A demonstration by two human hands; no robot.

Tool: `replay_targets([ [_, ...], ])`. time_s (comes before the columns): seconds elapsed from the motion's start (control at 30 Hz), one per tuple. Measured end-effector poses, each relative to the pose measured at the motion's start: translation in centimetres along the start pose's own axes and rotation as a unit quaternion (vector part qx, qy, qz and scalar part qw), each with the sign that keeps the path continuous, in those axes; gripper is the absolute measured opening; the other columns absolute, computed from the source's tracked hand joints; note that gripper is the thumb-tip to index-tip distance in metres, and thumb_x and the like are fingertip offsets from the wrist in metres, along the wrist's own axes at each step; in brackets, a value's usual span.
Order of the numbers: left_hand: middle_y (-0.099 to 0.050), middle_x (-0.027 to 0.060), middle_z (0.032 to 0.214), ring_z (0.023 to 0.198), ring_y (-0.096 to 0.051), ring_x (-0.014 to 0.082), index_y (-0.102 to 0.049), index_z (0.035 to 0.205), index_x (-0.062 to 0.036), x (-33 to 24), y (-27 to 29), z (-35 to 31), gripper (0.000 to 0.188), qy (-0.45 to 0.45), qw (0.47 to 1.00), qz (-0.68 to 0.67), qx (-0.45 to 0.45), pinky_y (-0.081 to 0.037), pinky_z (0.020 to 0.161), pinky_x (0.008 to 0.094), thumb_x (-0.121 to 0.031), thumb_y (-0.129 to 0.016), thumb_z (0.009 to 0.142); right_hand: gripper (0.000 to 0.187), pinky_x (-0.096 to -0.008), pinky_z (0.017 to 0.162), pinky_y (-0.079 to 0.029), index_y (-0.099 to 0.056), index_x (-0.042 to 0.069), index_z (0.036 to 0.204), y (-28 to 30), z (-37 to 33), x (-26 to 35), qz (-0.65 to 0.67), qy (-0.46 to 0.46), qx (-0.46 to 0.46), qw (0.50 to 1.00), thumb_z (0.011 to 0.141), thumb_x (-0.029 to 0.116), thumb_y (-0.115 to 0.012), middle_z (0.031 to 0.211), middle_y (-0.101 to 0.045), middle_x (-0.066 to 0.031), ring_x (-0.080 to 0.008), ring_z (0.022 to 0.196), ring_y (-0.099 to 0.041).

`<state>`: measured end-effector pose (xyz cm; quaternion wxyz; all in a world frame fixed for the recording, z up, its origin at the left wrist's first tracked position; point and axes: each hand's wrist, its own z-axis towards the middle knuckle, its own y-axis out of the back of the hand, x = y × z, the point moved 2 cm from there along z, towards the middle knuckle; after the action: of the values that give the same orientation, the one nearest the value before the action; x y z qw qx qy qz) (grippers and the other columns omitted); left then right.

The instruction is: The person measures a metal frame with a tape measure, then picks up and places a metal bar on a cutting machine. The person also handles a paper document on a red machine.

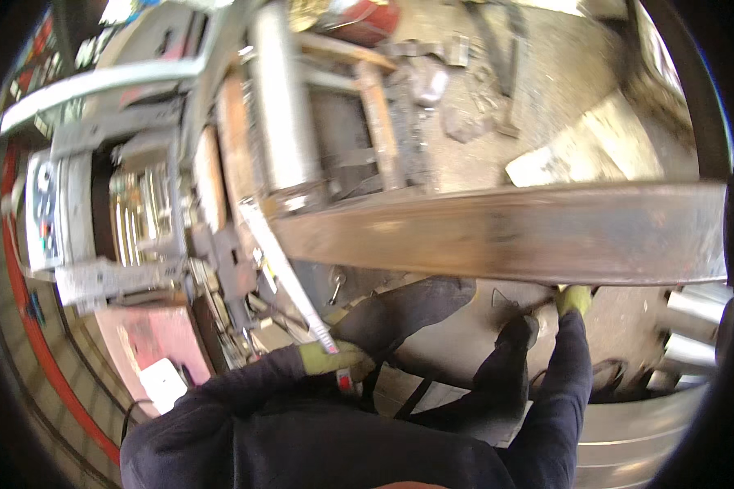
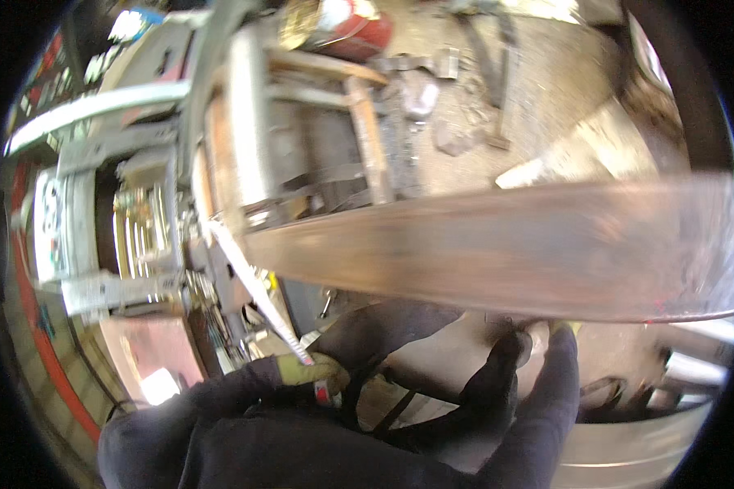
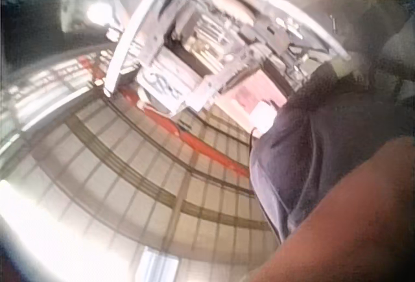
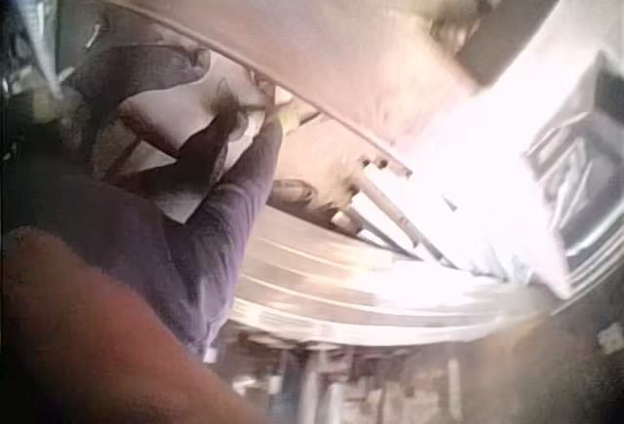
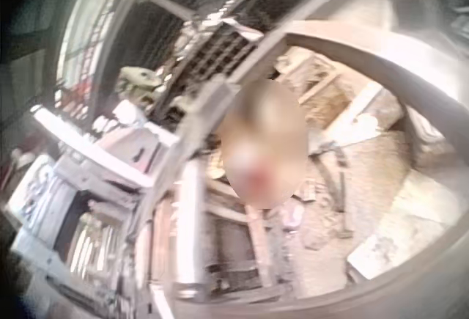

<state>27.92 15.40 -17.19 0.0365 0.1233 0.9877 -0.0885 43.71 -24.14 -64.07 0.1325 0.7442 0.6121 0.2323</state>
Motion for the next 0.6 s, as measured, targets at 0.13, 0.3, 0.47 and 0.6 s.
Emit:
replay_targets([
  [0.13, -0.072, 0.0113, 0.103, 0.092, -0.070, 0.0195, -0.063, 0.130, -0.0042, 2.9, -2.2, -2.2, 0.037, -0.012, 0.969, -0.249, 0.004, -0.056, 0.083, 0.0314, -0.031, -0.045, 0.112, 0.047, -0.0477, 0.077, -0.058, -0.069, -0.005, 0.101, 0.4, -7.3, -3.7, 0.068, 0.090, 0.004, 0.994, 0.082, 0.037, -0.074, 0.092, -0.072, -0.0292, -0.0414, 0.092, -0.073],
  [0.3, -0.073, 0.0092, 0.096, 0.084, -0.070, 0.0170, -0.070, 0.122, -0.0042, 5.6, -3.7, -7.1, 0.037, -0.125, 0.969, -0.207, -0.052, -0.056, 0.079, 0.0303, -0.035, -0.056, 0.107, 0.044, -0.0394, 0.082, -0.057, -0.066, -0.006, 0.114, 10.8, -21.1, -4.7, 0.297, 0.053, 0.259, 0.918, 0.088, 0.028, -0.076, 0.104, -0.072, -0.0195, -0.0291, 0.096, -0.069],
  [0.47, -0.073, 0.0077, 0.091, 0.082, -0.070, 0.0160, -0.071, 0.121, -0.0065, 11.7, -3.7, -10.9, 0.041, -0.207, 0.931, -0.280, -0.111, -0.055, 0.078, 0.0318, -0.041, -0.057, 0.106, 0.049, -0.0324, 0.089, -0.054, -0.063, -0.004, 0.130, 25.5, -36.9, 15.0, 0.242, 0.179, 0.368, 0.880, 0.092, 0.023, -0.079, 0.116, -0.071, -0.0114, -0.0189, 0.101, -0.066],
  [0.6, -0.073, 0.0061, 0.090, 0.083, -0.070, 0.0150, -0.072, 0.121, -0.0092, 14.9, -2.0, -10.3, 0.042, -0.279, 0.897, -0.320, -0.121, -0.055, 0.077, 0.0318, -0.045, -0.056, 0.106, 0.062, -0.0341, 0.100, -0.050, -0.061, 0.000, 0.139, 32.6, -46.2, 40.7, 0.091, 0.367, 0.326, 0.866, 0.093, 0.038, -0.077, 0.121, -0.071, -0.0120, -0.0211, 0.110, -0.064],
])
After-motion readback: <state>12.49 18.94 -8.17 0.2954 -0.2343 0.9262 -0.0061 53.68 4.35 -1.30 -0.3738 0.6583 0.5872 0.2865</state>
